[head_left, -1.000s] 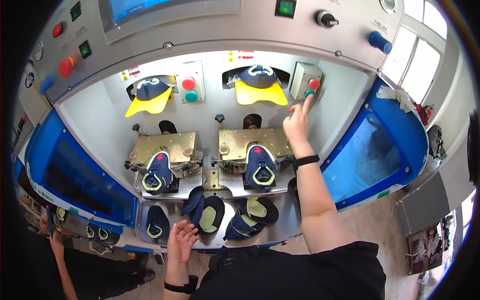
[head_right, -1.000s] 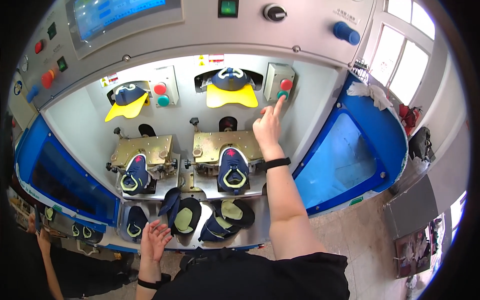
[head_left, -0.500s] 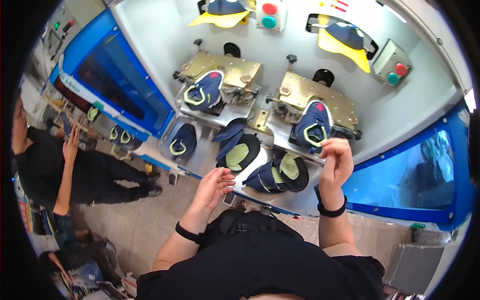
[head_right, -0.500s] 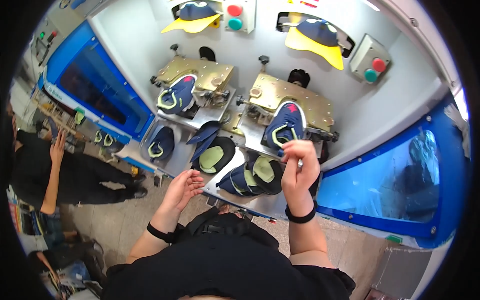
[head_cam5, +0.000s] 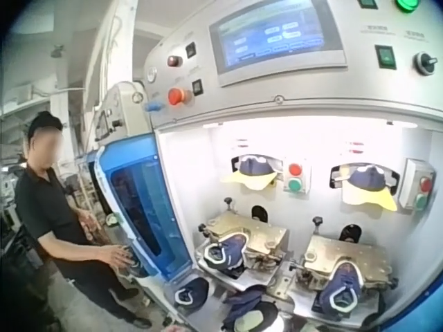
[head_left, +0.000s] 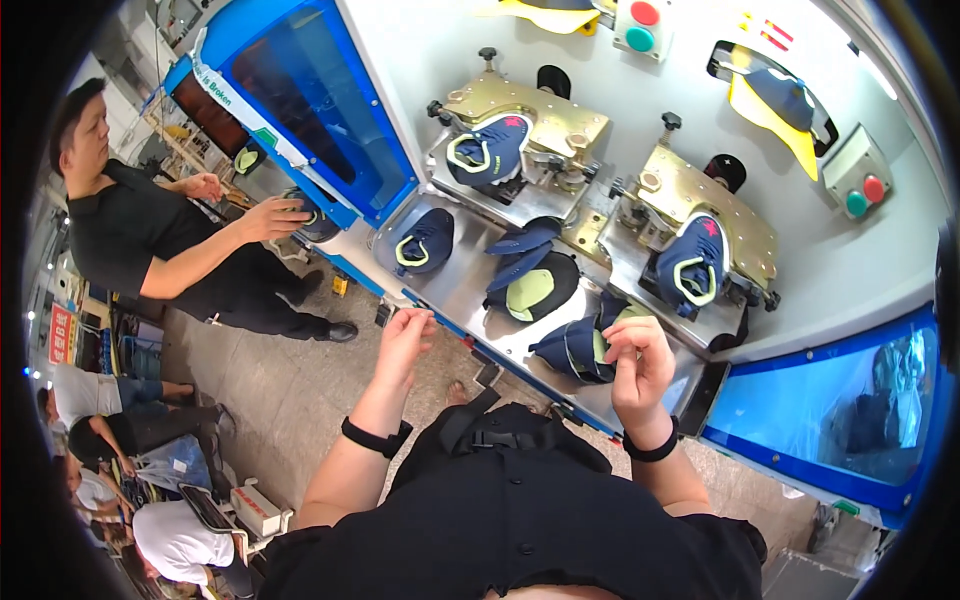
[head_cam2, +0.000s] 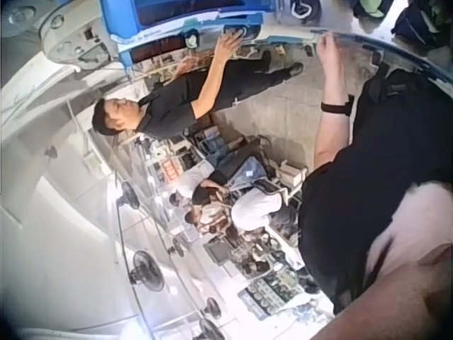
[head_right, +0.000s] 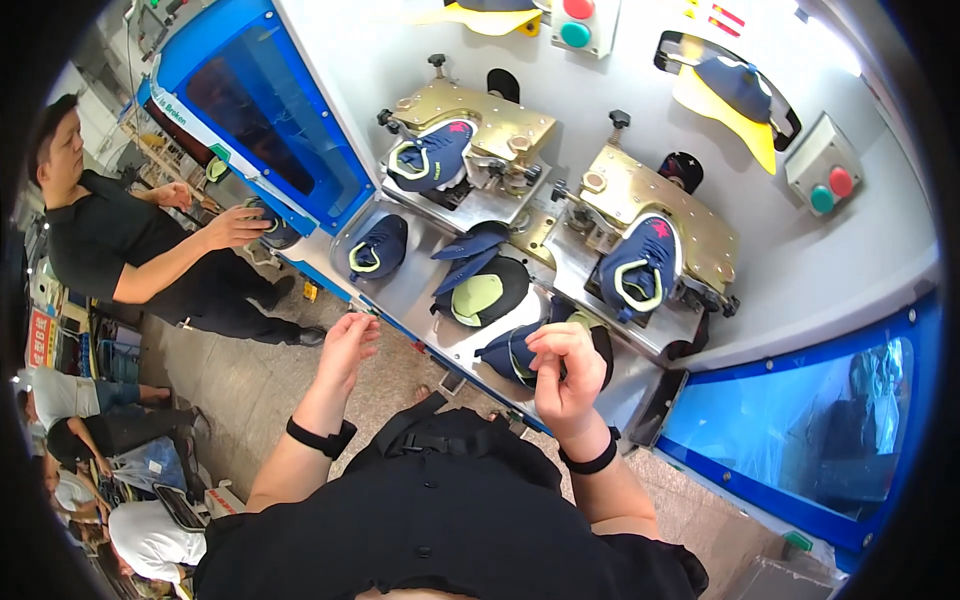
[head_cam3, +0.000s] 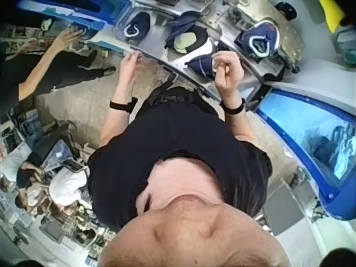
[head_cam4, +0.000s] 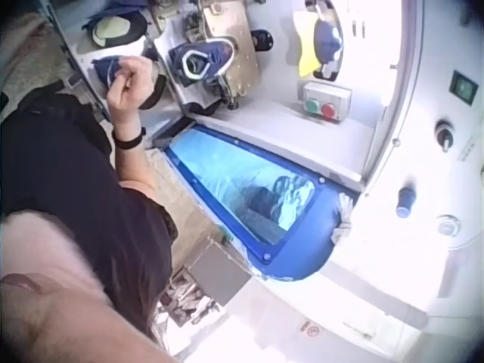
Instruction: Operating a machine to shape or process shoes in a manufacturing facility.
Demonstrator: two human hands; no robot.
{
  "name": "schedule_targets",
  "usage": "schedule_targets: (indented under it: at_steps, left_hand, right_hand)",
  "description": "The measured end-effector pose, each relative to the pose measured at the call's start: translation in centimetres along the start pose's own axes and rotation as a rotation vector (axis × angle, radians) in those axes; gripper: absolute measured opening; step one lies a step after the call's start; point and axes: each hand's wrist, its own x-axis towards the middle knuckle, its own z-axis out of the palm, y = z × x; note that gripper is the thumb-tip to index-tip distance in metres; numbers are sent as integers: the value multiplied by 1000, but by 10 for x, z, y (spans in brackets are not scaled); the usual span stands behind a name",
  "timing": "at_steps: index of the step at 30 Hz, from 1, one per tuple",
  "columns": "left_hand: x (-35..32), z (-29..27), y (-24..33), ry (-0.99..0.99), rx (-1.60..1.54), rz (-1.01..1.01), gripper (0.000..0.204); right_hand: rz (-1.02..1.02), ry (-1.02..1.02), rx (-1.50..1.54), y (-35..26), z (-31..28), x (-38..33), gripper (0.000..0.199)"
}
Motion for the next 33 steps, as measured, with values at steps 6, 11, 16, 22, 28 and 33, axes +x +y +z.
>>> schedule_targets:
  at_steps: [6,11,16,22,28,33]
  left_hand:
    - [53,-26,-4,276,772,393,35]
    - [105,-41,9,248,873,554,40]
    - [159,-62,9,84,1150,688,40]
    - [199,-87,32,-234,1155,642,35]
    - [205,-76,89,-337,715,875,26]
    - [221,-6,119,-688,-131,323,29]
  right_hand:
    - [68,-49,29,10,51,18,22]
    - [137,-77,-58,19,113,45,23]
    - [200,-98,-245,33,177,93,21]
    - [204,-153,-586,74,236,147,41]
    - [277,-84,-833,103,273,143,44]
    - [303,-35,-860,105,283,126,43]
